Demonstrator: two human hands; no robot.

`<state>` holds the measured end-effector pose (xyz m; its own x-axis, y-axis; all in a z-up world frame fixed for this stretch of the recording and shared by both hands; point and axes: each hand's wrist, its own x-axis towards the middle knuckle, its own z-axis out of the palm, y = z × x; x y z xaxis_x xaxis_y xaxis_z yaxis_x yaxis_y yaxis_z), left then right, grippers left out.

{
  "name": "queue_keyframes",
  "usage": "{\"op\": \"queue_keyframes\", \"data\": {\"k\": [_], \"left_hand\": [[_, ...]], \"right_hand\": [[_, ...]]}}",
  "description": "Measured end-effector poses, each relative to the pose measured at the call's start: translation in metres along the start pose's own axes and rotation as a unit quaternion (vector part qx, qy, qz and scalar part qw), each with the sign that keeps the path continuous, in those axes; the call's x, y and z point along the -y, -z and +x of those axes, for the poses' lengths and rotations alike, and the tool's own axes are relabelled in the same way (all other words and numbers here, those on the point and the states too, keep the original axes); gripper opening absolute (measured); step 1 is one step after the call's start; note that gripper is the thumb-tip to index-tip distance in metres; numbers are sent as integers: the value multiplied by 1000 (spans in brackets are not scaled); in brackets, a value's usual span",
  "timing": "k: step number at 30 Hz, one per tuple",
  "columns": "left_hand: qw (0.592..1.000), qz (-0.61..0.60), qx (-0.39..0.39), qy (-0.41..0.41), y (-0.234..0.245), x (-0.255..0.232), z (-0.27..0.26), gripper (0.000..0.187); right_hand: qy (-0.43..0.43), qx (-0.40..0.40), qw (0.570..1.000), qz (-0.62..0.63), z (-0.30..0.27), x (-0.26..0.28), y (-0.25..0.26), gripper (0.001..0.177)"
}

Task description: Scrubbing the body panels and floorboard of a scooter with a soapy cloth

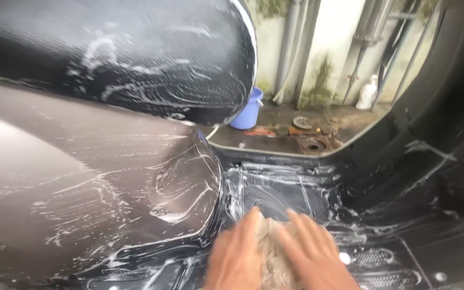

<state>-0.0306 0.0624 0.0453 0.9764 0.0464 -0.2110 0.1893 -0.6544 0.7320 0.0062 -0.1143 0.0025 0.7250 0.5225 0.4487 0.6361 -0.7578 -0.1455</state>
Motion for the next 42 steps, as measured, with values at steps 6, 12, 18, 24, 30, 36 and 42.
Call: {"op": "queue_keyframes", "data": {"k": [6,12,18,24,30,36,42], "left_hand": [[832,246,-443,-223,-45,87,37,52],[721,138,-633,-245,-34,51,53,13],[721,166,-612,-281,-30,57,47,40],[769,-105,-468,-423,-29,92,37,13],[836,-104,-469,-264,-8,35,-1,25],[899,289,-245,-219,-33,108,30,72],[806,266,-455,-269,-45,94,41,60]], "right_hand": [[-2,313,949,-36,83,11,-14,77],[-80,306,949,8,155,10,-46,77],[-226,316,920,45,174,24,-63,59],[-147,170,972,-67,88,57,-68,60],[-60,91,988,-113,38,60,-53,74],[-181,39,982,-26,-16,-29,-5,48],[-125,225,787,-561,-49,-96,87,66]]}}
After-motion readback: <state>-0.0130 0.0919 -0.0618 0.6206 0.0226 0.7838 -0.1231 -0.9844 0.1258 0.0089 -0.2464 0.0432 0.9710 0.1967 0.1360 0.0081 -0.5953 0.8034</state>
